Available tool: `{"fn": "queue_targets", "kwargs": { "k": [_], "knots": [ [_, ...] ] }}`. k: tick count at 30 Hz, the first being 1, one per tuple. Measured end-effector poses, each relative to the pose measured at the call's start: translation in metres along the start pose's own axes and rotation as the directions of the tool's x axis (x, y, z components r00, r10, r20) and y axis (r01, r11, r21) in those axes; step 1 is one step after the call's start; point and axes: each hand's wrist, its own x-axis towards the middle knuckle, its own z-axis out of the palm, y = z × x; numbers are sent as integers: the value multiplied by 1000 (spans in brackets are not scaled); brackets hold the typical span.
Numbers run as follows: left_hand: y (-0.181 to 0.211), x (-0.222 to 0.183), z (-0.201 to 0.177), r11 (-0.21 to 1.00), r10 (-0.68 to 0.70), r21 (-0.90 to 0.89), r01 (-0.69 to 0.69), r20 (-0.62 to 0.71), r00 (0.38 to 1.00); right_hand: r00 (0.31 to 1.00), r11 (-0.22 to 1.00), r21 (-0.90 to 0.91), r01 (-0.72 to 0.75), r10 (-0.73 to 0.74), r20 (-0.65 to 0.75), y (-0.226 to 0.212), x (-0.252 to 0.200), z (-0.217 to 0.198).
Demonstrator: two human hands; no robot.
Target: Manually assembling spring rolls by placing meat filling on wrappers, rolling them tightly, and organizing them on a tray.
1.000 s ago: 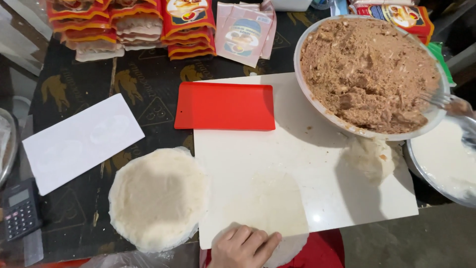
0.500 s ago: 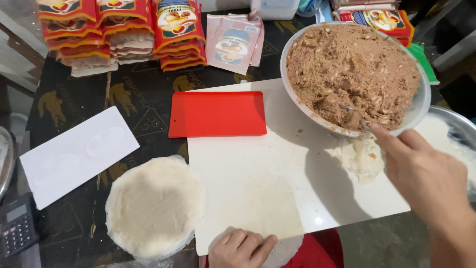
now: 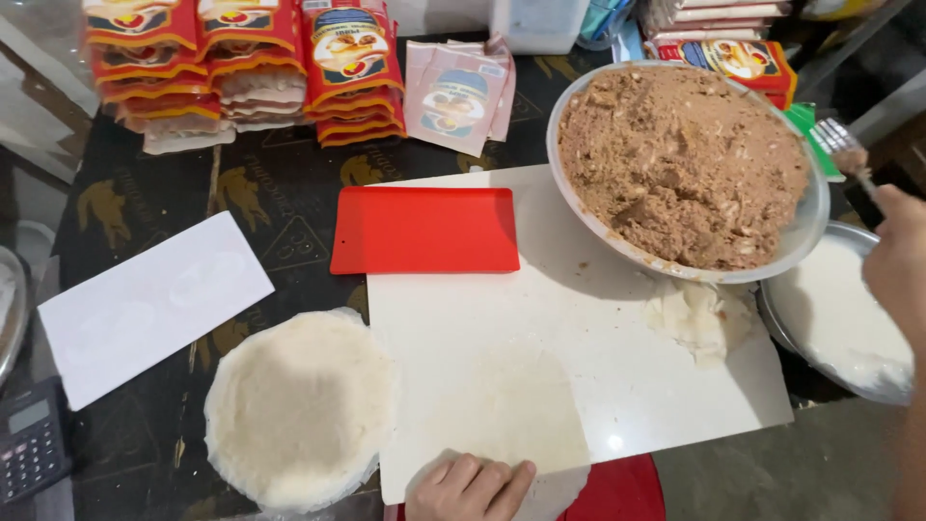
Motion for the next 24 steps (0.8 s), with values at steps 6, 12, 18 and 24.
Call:
{"fn": "queue_targets", "kwargs": {
  "k": [6, 12, 18, 24],
  "knots": [
    [-3, 0, 4, 1000, 20, 21, -19, -59, 998, 979, 966, -198, -165, 185, 86, -120, -10, -57],
    [-5, -1, 5, 999, 54, -2, -54, -65, 996, 974, 961, 168, -219, 205, 98, -141, -42, -79],
    [-3, 5, 1, 1000, 27, 11, -26, -54, 998, 977, 981, 145, -126, 98, 187, -194, -49, -134],
    [-2, -5, 4, 999, 38, 5, -37, -19, 999, 997, 1000, 12, 17, -18, 81, -214, 0, -146]
  ]
}}
